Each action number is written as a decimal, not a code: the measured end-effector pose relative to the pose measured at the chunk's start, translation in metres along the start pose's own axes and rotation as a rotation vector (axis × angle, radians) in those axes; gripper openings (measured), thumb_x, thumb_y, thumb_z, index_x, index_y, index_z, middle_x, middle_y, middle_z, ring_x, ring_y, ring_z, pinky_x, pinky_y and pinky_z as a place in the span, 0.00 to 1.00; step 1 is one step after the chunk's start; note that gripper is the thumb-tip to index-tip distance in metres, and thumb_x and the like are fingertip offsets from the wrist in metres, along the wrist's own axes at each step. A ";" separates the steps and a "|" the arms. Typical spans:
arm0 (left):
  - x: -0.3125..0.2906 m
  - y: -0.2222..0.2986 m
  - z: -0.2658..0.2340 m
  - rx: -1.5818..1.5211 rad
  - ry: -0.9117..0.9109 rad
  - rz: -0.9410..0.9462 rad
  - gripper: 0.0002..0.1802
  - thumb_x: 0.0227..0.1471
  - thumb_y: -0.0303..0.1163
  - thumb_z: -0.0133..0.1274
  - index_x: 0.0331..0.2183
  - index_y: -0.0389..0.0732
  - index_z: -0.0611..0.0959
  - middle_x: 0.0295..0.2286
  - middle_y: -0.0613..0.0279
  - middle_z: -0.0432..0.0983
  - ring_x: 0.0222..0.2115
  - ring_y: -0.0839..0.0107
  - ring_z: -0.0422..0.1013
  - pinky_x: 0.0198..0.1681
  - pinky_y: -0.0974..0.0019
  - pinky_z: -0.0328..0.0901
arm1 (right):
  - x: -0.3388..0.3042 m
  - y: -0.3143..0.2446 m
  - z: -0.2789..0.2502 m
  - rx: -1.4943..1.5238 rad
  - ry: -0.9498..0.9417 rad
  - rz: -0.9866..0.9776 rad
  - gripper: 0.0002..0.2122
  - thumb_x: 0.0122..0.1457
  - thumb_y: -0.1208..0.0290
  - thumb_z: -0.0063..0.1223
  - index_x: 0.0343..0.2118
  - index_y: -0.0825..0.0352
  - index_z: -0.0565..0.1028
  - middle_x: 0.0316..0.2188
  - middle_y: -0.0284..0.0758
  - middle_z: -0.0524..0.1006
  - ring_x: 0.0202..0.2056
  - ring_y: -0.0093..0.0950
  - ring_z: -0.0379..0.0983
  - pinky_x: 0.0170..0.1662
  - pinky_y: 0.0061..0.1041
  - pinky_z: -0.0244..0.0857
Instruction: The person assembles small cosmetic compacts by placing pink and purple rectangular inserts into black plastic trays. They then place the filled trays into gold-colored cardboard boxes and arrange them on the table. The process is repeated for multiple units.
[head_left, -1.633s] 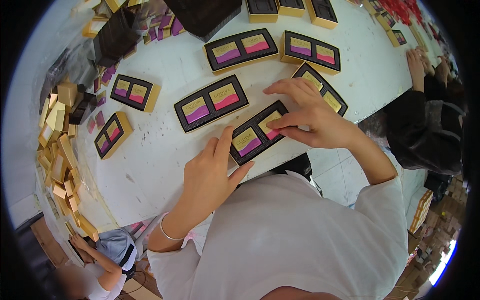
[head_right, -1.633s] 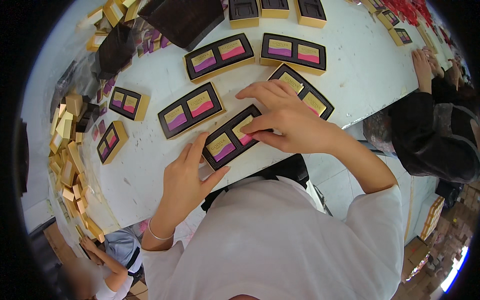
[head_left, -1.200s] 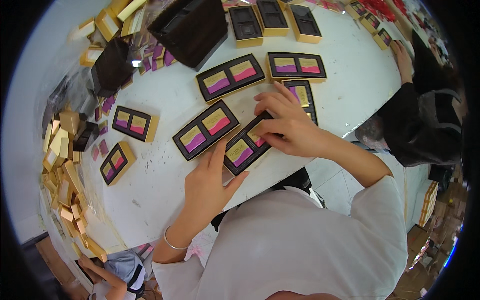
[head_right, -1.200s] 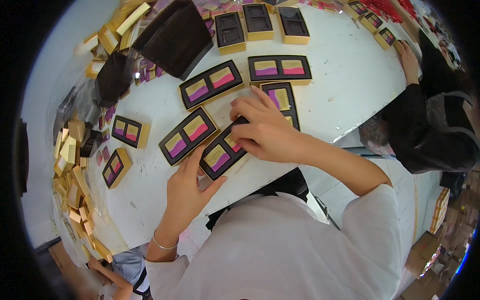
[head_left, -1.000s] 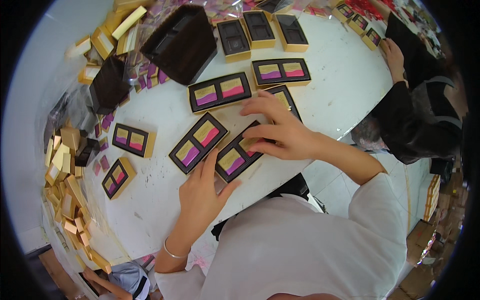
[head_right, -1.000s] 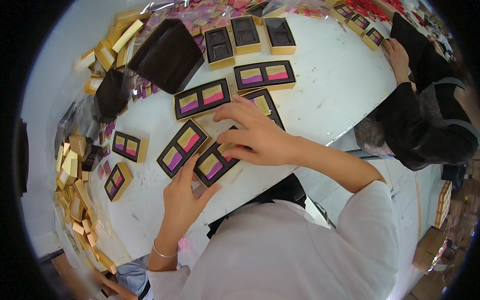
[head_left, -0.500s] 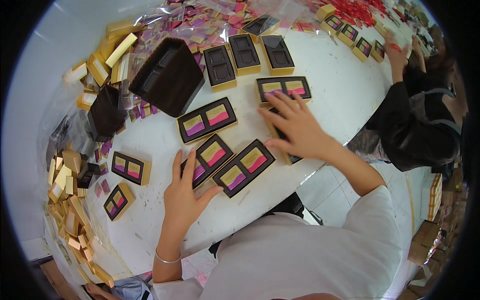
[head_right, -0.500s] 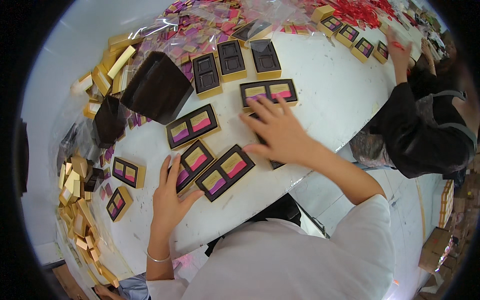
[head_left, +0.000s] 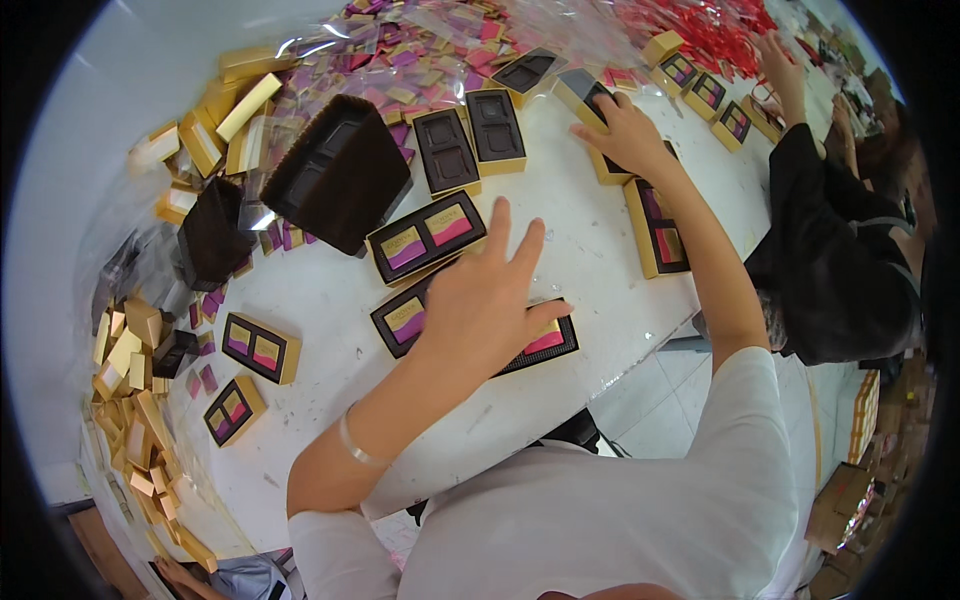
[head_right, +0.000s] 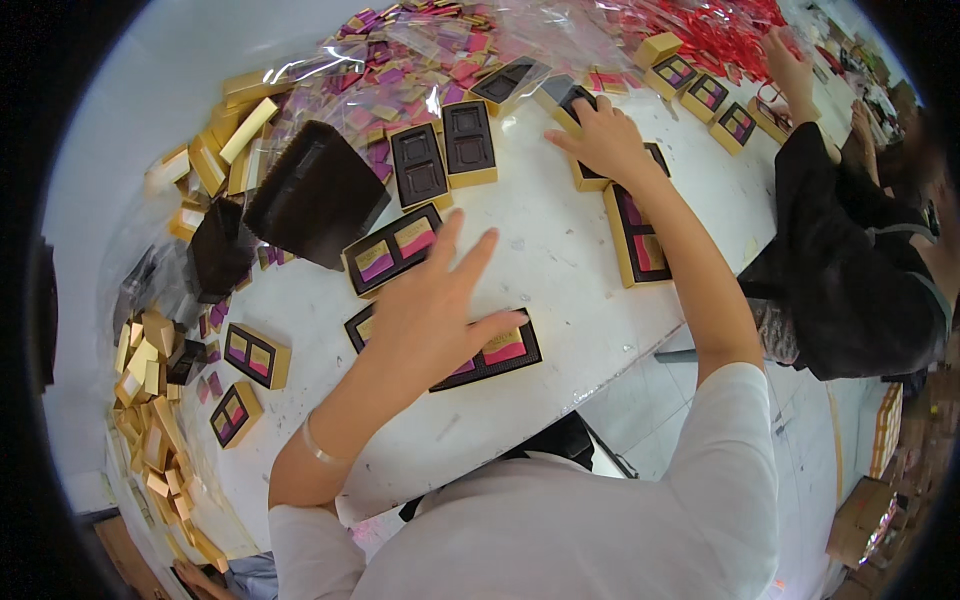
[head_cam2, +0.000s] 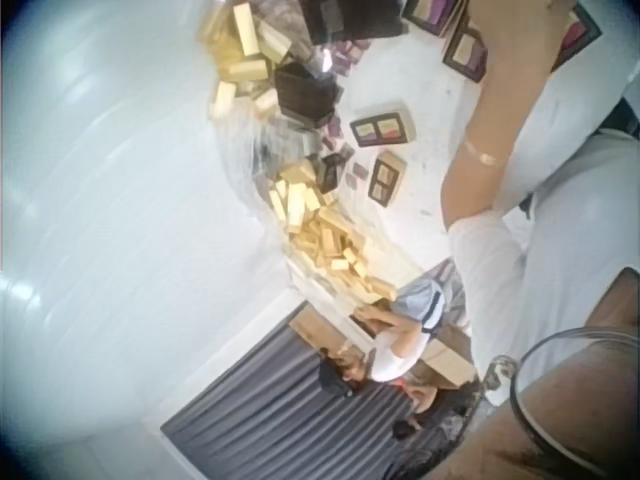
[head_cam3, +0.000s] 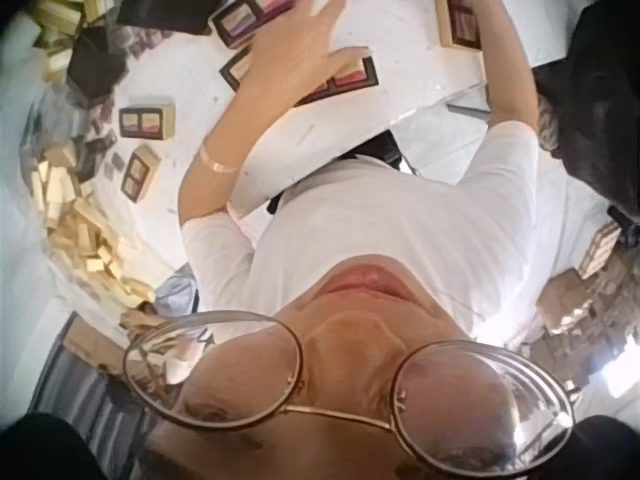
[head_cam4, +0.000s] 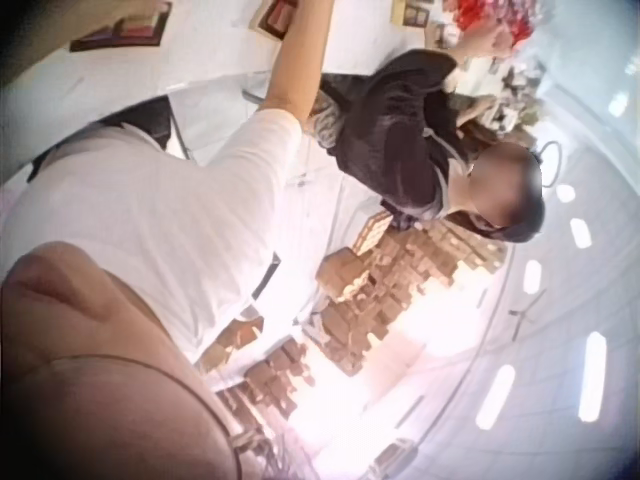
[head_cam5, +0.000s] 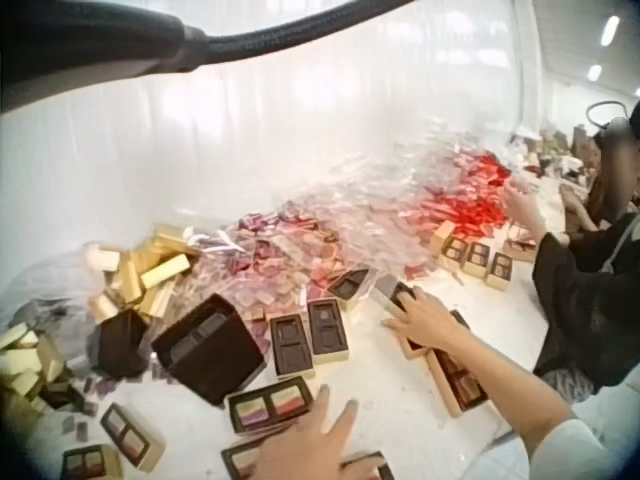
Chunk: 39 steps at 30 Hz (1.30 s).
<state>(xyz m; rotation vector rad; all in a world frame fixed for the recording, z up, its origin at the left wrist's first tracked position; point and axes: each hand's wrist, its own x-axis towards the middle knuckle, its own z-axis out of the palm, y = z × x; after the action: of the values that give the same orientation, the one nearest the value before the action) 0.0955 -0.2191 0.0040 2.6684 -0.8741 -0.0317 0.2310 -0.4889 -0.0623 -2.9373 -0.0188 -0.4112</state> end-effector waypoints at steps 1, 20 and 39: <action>0.011 -0.001 0.006 0.046 -0.112 -0.048 0.38 0.39 0.56 0.57 0.46 0.37 0.74 0.51 0.42 0.60 0.31 0.59 0.74 0.30 0.64 0.70 | 0.005 -0.010 -0.001 -0.041 -0.034 0.017 0.23 0.48 0.57 0.57 0.43 0.67 0.70 0.43 0.49 0.68 0.41 0.48 0.69 0.42 0.39 0.65; -0.055 -0.050 -0.003 0.160 0.064 -0.138 0.32 0.42 0.48 0.57 0.47 0.41 0.73 0.50 0.49 0.63 0.35 0.59 0.73 0.31 0.64 0.69 | -0.171 -0.104 -0.047 -0.065 0.044 -0.230 0.22 0.41 0.59 0.61 0.36 0.68 0.69 0.48 0.51 0.63 0.36 0.39 0.66 0.35 0.32 0.66; 0.000 -0.019 0.039 0.615 0.173 -0.120 0.31 0.47 0.47 0.52 0.51 0.41 0.69 0.42 0.58 0.66 0.25 0.70 0.69 0.21 0.73 0.66 | -0.218 -0.105 -0.061 0.638 -0.215 -0.144 0.28 0.51 0.65 0.57 0.50 0.78 0.63 0.55 0.53 0.57 0.49 0.49 0.64 0.50 0.35 0.61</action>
<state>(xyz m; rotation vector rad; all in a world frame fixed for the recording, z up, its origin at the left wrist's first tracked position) 0.1013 -0.2162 -0.0393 3.2159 -0.7549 0.5103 0.0008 -0.3935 -0.0466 -2.3362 -0.3265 -0.0776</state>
